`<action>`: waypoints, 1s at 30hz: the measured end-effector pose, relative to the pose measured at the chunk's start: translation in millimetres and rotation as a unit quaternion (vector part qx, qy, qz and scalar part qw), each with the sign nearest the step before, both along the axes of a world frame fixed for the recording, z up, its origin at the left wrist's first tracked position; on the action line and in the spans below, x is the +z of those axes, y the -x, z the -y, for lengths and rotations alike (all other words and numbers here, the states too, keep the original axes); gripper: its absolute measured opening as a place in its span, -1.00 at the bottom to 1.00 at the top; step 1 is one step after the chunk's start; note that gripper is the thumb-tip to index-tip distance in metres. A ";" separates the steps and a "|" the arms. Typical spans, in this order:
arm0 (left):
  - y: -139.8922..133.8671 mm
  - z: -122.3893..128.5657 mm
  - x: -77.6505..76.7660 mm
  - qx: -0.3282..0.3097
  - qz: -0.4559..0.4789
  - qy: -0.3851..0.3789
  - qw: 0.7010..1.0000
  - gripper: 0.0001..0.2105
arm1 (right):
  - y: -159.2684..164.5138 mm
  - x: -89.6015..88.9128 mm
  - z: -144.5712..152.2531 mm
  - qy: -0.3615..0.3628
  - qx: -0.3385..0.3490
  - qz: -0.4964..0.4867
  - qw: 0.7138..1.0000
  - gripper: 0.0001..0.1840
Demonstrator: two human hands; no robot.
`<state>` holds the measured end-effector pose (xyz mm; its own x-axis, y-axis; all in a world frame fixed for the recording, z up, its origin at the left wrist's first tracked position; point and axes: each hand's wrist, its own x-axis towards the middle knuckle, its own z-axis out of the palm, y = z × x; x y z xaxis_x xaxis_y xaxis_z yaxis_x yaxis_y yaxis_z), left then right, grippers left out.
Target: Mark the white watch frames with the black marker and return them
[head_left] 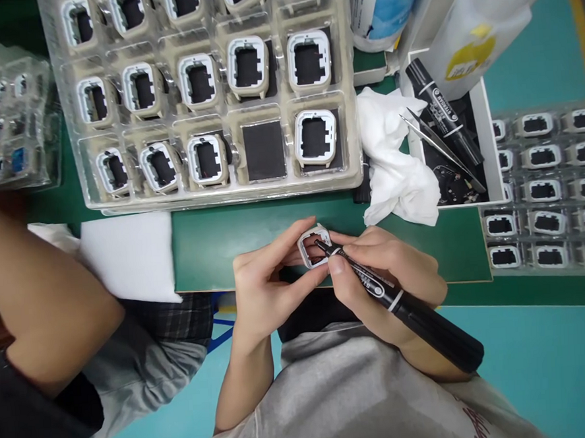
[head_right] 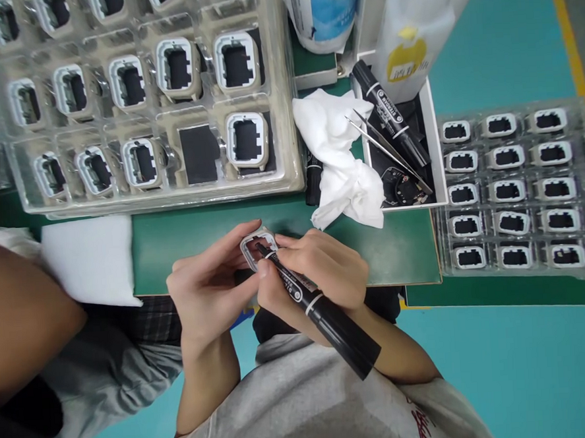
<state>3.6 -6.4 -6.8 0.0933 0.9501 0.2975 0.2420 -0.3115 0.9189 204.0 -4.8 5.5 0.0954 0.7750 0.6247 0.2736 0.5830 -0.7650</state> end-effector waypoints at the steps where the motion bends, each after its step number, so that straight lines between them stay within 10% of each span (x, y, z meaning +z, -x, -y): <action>1: -0.2 0.0 0.1 0.000 -0.006 -0.004 1.000 -0.38 | -0.1 0.0 0.2 0.003 -0.003 0.002 1.000 -0.69; 30: -3.2 3.5 1.1 0.017 -0.082 -0.047 0.995 -0.48 | -0.7 2.1 3.0 0.021 -0.021 0.030 0.999 -0.72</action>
